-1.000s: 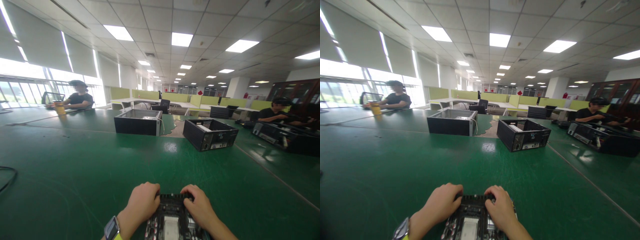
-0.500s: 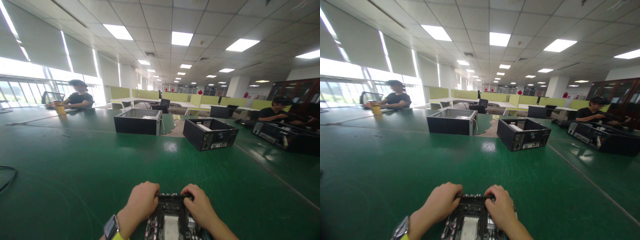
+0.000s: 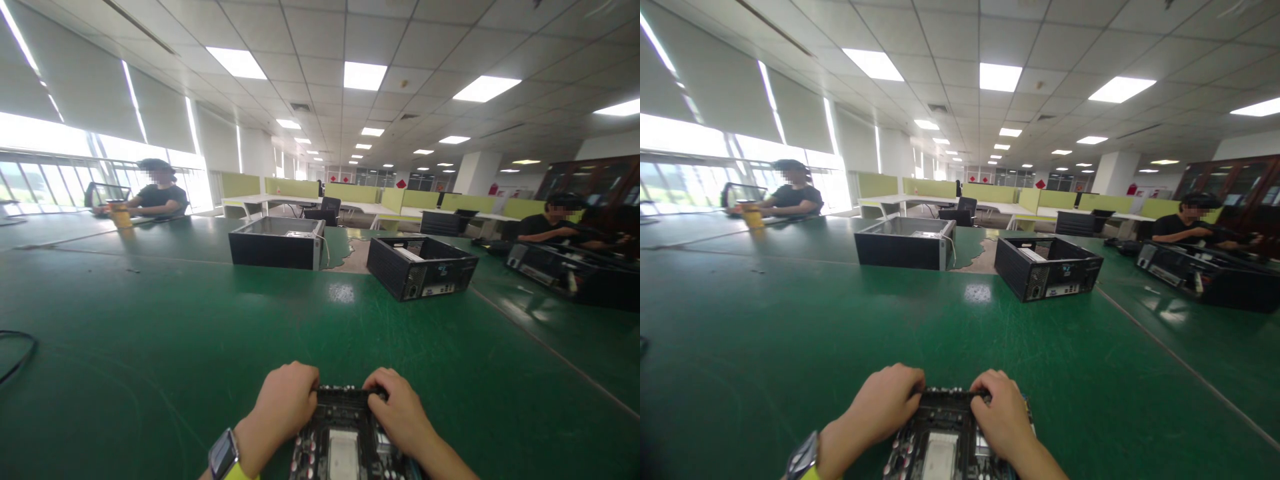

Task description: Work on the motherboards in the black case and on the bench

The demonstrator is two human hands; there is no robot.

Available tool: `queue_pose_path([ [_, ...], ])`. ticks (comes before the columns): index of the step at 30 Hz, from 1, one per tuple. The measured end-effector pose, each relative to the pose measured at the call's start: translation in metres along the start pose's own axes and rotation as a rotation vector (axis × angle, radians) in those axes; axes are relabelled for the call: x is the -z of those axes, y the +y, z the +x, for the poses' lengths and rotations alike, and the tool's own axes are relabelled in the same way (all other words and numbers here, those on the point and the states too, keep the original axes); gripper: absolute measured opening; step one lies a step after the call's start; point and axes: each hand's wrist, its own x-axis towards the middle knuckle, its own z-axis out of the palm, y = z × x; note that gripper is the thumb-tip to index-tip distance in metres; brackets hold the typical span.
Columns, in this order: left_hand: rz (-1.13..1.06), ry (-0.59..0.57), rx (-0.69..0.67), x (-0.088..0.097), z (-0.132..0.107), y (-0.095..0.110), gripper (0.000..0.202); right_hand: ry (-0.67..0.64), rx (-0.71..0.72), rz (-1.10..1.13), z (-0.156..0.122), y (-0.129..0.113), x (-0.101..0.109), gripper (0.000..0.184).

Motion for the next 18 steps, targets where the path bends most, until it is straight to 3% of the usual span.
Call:
queue_pose_path([
  [18,0.0,-0.013,0.003,0.0041,-0.0018,0.0029,0.024,0.001,-0.019,-0.011,0.0002,-0.0005,0.0008,0.022],
])
